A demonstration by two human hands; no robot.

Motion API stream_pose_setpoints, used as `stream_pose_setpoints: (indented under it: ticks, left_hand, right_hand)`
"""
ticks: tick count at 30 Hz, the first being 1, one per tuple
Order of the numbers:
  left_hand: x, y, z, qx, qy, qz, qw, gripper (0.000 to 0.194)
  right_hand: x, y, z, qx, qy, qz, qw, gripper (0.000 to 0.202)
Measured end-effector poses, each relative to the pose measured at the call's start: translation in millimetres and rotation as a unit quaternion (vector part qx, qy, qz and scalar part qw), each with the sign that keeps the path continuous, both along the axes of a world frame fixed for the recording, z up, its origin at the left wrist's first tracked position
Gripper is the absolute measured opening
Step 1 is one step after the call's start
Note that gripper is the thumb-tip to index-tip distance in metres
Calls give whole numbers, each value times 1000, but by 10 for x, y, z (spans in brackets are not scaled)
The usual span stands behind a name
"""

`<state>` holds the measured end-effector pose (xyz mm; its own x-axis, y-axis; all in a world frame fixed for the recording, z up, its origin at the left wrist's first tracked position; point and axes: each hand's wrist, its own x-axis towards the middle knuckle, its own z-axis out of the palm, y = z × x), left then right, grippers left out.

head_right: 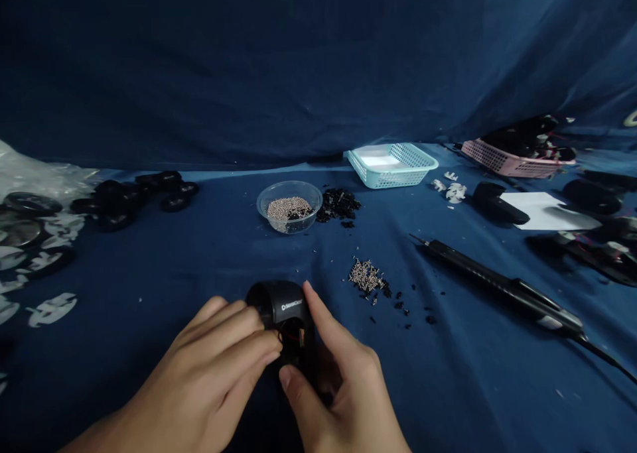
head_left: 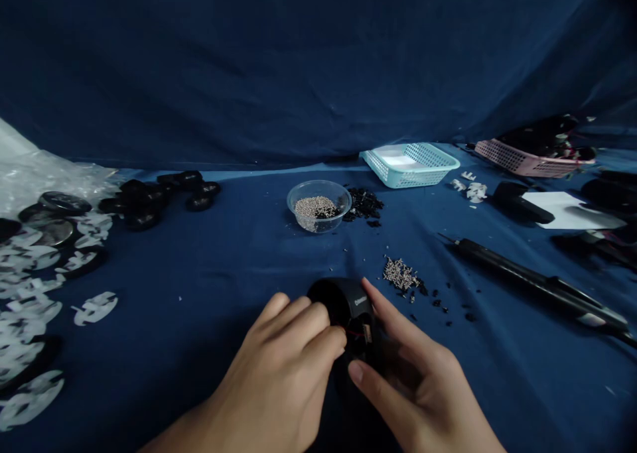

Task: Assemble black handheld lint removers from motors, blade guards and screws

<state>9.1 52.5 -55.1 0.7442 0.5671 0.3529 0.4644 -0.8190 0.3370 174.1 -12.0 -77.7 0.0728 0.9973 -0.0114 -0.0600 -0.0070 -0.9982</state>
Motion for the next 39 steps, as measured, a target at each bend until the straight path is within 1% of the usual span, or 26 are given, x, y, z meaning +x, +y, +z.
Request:
stream_pose_setpoints:
  ticks: [4,10,14,17,20,22,25,27,28,30,33,36,39]
  left_hand:
    - [1,-15,49,-14,1,17,1000,24]
    - [4,-40,101,-41,11,54,998,30]
    - [3,-52,121,-27,21,90,995,31]
    - [12,-53,139,-44,58,111,991,30]
    - [34,-36,160,-66,99,125,985,29]
    - [53,-9,175,-80,113,125,982,26]
    - [69,41,204,-108,101,123,981,21]
    - [59,62,227,-118,73,125,982,19]
    - [49,65,235,-116,56,127,983,19]
    - [22,57,237,-86,21,121,989,22]
    - [-5,23,190,-12,-18,80,997,25]
    - [-9,-7,123,34,-10,52,998,27]
    - [-7,-21,103,44,19,34,998,27]
  right_hand:
    - [8,11,28,-15,-39,16,999,67]
    - [-12,9,12,-18,-76,27,997,66]
    - [-13,-1,59,-23,-77,45,996,68]
    - [-22,-16,78,-33,-69,37,996,69]
    - [-21,-17,63,-49,-46,22,998,67]
    - [0,-1,42,-59,-9,30,998,67]
    - [58,37,10,-76,49,39,995,66]
    - [98,61,-2,-90,83,32,992,64]
    - [114,69,-5,-99,102,27,989,64]
    - [134,82,-6,-121,138,21,983,65]
    - [144,96,1,-135,170,30,976,67]
    - [146,109,6,-130,186,42,973,68]
    - [143,114,18,-136,205,44,968,69]
